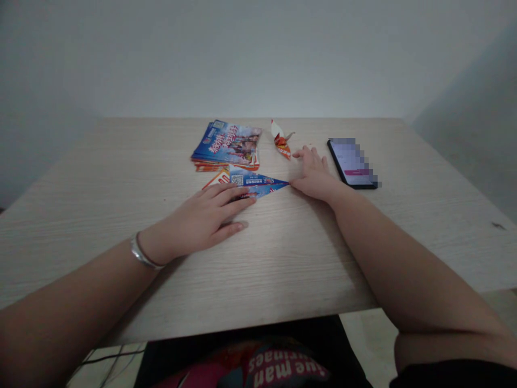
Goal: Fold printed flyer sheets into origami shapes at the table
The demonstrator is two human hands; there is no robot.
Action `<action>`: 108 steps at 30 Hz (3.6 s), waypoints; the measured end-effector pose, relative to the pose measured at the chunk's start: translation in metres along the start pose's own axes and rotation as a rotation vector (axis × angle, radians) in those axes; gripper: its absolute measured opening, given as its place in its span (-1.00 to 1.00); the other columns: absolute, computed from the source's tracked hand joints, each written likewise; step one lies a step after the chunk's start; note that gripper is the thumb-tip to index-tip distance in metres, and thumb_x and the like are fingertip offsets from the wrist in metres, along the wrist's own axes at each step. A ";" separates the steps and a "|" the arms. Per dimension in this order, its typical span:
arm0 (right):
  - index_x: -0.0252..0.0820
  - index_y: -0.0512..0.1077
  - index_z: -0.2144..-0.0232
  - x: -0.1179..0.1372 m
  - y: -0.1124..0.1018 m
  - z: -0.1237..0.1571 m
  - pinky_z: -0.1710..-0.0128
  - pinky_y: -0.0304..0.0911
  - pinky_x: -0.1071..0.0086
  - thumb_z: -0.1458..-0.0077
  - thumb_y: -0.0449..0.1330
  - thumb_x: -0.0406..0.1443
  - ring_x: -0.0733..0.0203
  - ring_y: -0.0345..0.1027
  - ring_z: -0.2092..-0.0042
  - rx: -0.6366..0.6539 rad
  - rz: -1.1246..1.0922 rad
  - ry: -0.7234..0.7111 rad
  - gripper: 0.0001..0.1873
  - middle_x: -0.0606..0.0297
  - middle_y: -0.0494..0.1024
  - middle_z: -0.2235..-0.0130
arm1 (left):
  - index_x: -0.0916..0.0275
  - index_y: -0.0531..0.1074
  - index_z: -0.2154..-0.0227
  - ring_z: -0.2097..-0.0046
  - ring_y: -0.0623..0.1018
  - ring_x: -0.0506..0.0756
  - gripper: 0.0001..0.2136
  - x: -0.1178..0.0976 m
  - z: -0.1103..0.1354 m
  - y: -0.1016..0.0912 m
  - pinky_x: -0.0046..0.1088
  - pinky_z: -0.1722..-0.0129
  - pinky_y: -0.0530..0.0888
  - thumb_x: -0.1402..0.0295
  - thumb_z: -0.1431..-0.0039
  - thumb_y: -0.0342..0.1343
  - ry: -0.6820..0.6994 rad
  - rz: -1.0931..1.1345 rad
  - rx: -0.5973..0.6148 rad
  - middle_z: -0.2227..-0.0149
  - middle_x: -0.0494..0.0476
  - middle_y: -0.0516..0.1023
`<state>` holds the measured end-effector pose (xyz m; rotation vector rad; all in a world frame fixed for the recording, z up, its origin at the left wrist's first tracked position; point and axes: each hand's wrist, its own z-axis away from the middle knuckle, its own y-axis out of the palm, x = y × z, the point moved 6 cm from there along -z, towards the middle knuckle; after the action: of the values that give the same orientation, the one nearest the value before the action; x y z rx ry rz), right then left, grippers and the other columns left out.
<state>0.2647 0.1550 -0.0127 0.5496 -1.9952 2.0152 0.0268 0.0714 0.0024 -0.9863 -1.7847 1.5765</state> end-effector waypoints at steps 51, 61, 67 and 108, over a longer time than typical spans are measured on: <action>-0.17 -0.04 -0.41 0.034 0.016 0.028 -0.34 -0.15 -0.28 -0.26 -0.07 -0.32 -0.25 -0.26 -0.45 -0.016 0.268 -0.261 -0.31 0.04 -0.11 -0.47 | 0.14 0.54 0.30 -0.13 0.48 0.10 -0.66 0.015 0.002 -0.036 -0.25 -0.22 0.34 0.32 -0.39 -0.16 0.105 0.227 0.127 -0.09 0.03 0.55; -0.11 0.58 0.05 0.056 -0.004 0.034 -0.12 0.28 -0.02 -0.31 0.01 -0.21 -0.08 0.37 -0.05 -0.199 0.204 -0.490 -0.63 0.10 0.57 0.04 | 0.27 0.47 0.05 -0.04 0.50 0.20 -0.71 0.024 -0.003 -0.035 -0.21 -0.08 0.44 0.34 -0.29 -0.06 -0.115 0.122 -0.087 0.01 0.26 0.53; -0.20 0.53 -0.04 0.088 0.010 0.049 -0.07 0.28 0.05 -0.20 0.18 -0.03 -0.09 0.36 -0.02 -0.052 0.247 -0.635 -0.51 0.04 0.54 -0.02 | 0.27 0.33 -0.23 -0.21 0.39 0.34 -0.55 0.021 -0.003 -0.021 0.01 -0.17 0.34 0.29 -0.33 -0.04 -0.267 -0.120 -0.098 -0.23 0.30 0.40; -0.09 0.27 -0.23 0.097 -0.008 0.064 0.38 0.18 0.30 -0.21 0.03 -0.31 0.03 0.52 0.16 -0.113 0.405 -0.373 -0.48 0.15 0.64 0.09 | 0.36 0.34 -0.16 0.00 0.50 0.25 -0.55 0.005 -0.014 -0.028 -0.22 0.00 0.47 0.22 -0.30 0.12 -0.244 -0.042 -0.050 0.07 0.31 0.51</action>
<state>0.1870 0.0836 0.0359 0.5658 -2.6059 2.1215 0.0307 0.0831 0.0317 -0.8011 -2.0025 1.6931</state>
